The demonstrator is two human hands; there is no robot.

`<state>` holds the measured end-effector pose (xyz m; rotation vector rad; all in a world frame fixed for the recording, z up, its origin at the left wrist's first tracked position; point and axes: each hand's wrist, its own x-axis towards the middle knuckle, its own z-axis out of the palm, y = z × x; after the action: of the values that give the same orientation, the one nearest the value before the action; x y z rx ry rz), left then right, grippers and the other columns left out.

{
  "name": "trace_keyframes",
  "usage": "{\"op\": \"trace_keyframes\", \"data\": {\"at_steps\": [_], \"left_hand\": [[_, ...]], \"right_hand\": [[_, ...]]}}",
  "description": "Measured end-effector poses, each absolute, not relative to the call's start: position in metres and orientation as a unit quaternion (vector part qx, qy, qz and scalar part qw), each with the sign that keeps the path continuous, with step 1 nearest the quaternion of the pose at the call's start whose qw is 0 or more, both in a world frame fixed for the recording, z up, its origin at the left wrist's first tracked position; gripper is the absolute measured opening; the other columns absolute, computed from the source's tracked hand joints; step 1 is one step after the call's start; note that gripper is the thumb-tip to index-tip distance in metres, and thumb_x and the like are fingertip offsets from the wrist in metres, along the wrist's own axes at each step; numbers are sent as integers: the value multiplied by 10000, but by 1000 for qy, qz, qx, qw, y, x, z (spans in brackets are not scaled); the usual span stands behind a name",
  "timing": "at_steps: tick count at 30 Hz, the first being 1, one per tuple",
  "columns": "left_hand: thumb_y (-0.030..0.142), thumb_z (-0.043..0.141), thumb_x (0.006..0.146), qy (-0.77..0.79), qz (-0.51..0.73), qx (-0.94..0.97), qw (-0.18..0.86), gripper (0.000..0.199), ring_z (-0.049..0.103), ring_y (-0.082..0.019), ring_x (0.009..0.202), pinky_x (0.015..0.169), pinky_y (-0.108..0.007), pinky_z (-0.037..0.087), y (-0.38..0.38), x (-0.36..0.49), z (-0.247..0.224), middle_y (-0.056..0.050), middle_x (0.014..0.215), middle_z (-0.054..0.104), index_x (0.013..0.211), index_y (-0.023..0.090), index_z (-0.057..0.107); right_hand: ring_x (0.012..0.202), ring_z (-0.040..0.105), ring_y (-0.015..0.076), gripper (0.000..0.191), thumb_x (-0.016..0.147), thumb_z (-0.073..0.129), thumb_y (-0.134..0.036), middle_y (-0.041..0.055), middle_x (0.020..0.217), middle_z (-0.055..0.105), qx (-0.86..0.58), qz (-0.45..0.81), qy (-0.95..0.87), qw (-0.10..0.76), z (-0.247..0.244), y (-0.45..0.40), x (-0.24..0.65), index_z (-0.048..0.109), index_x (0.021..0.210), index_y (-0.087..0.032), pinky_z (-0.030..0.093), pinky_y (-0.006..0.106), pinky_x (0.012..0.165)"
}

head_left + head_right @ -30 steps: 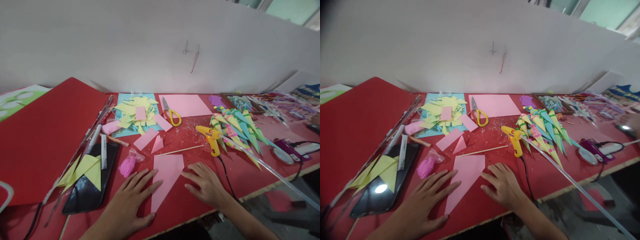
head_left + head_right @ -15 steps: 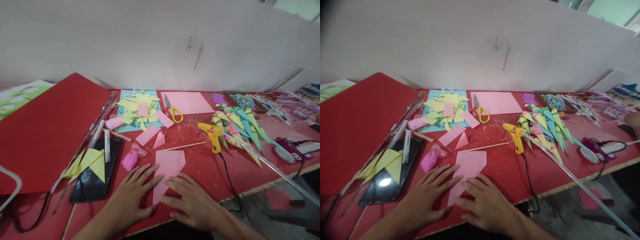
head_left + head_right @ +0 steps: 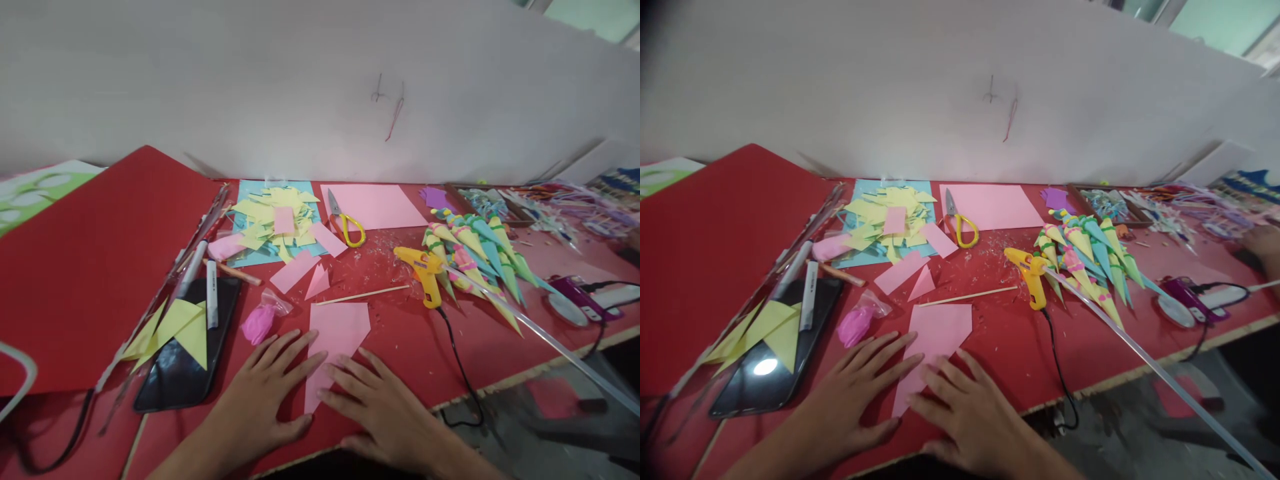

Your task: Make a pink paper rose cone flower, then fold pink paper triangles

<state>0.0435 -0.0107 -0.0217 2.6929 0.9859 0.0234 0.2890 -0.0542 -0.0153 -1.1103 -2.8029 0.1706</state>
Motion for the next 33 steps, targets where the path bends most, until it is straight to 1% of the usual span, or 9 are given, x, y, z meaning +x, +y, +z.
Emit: {"op": "trace_keyframes", "data": {"at_steps": [2, 7, 12, 14, 16, 18, 23, 29, 33], "left_hand": [[495, 499, 758, 343, -1, 928, 143, 713, 304, -269, 1273, 1010, -458, 273, -10, 44, -20, 23, 1464, 210, 1366, 384, 145], [487, 498, 755, 352, -2, 923, 157, 731, 298, -270, 1276, 1025, -454, 250, -10, 45, -18, 30, 1460, 222, 1373, 373, 125], [468, 528, 731, 358, 5, 919, 166, 808, 285, -257, 1281, 1043, -423, 228, -10, 45, -19, 33, 1453, 241, 1389, 324, 80], [473, 525, 734, 359, 1, 918, 166, 804, 280, -254, 1284, 1044, -426, 225, -10, 45, -20, 41, 1456, 232, 1387, 331, 77], [485, 511, 743, 361, -1, 918, 166, 789, 278, -254, 1285, 1041, -432, 228, -10, 44, -20, 42, 1455, 234, 1386, 333, 80], [489, 506, 746, 358, 1, 919, 165, 775, 284, -259, 1280, 1037, -433, 234, -9, 44, -19, 33, 1452, 247, 1386, 329, 100], [458, 521, 741, 342, 14, 927, 151, 753, 316, -266, 1262, 1024, -440, 258, -8, 44, -18, 10, 1442, 278, 1381, 324, 149], [435, 550, 721, 337, 24, 933, 126, 776, 325, -265, 1262, 1025, -429, 268, -12, 42, -17, 1, 1450, 255, 1381, 313, 161], [461, 532, 746, 313, 23, 944, 104, 767, 330, -246, 1263, 1038, -395, 249, -21, 47, -16, 13, 1444, 270, 1385, 314, 134]], "right_hand": [[1287, 280, 168, 546, 879, 316, -496, -15, 1392, 371, -377, 88, -921, 40, -15, -52, 288, 253, 1365, -256, 244, 373, 1049], [1287, 283, 240, 593, 882, 353, -413, 102, 1411, 320, -501, 49, -863, 41, -20, -44, 303, 198, 1385, -140, 200, 482, 1042], [1308, 247, 205, 544, 877, 363, -446, -6, 1439, 270, -373, 39, -926, 42, -20, -52, 304, 180, 1375, -326, 165, 444, 1060], [1308, 244, 204, 593, 874, 340, -478, 19, 1431, 291, -393, 46, -917, 39, -22, -55, 304, 150, 1391, -259, 159, 440, 1065], [1309, 234, 246, 671, 869, 337, -479, 113, 1413, 312, -486, 27, -872, 54, -24, -56, 305, 121, 1398, -127, 152, 489, 1053], [1310, 224, 279, 681, 872, 348, -447, 164, 1407, 302, -538, 3, -840, 72, -25, -56, 308, 112, 1393, -77, 169, 528, 1032], [1302, 262, 224, 540, 882, 379, -365, 56, 1421, 311, -453, 47, -890, 38, -18, -53, 309, 206, 1380, -248, 284, 469, 1005], [1288, 278, 238, 539, 877, 381, -340, 74, 1425, 299, -465, 58, -883, 26, -16, -53, 306, 222, 1375, -207, 234, 536, 1008], [1236, 339, 257, 518, 875, 387, -377, 98, 1383, 372, -478, 57, -876, 33, -17, -56, 300, 286, 1354, -208, 276, 501, 976]]}}
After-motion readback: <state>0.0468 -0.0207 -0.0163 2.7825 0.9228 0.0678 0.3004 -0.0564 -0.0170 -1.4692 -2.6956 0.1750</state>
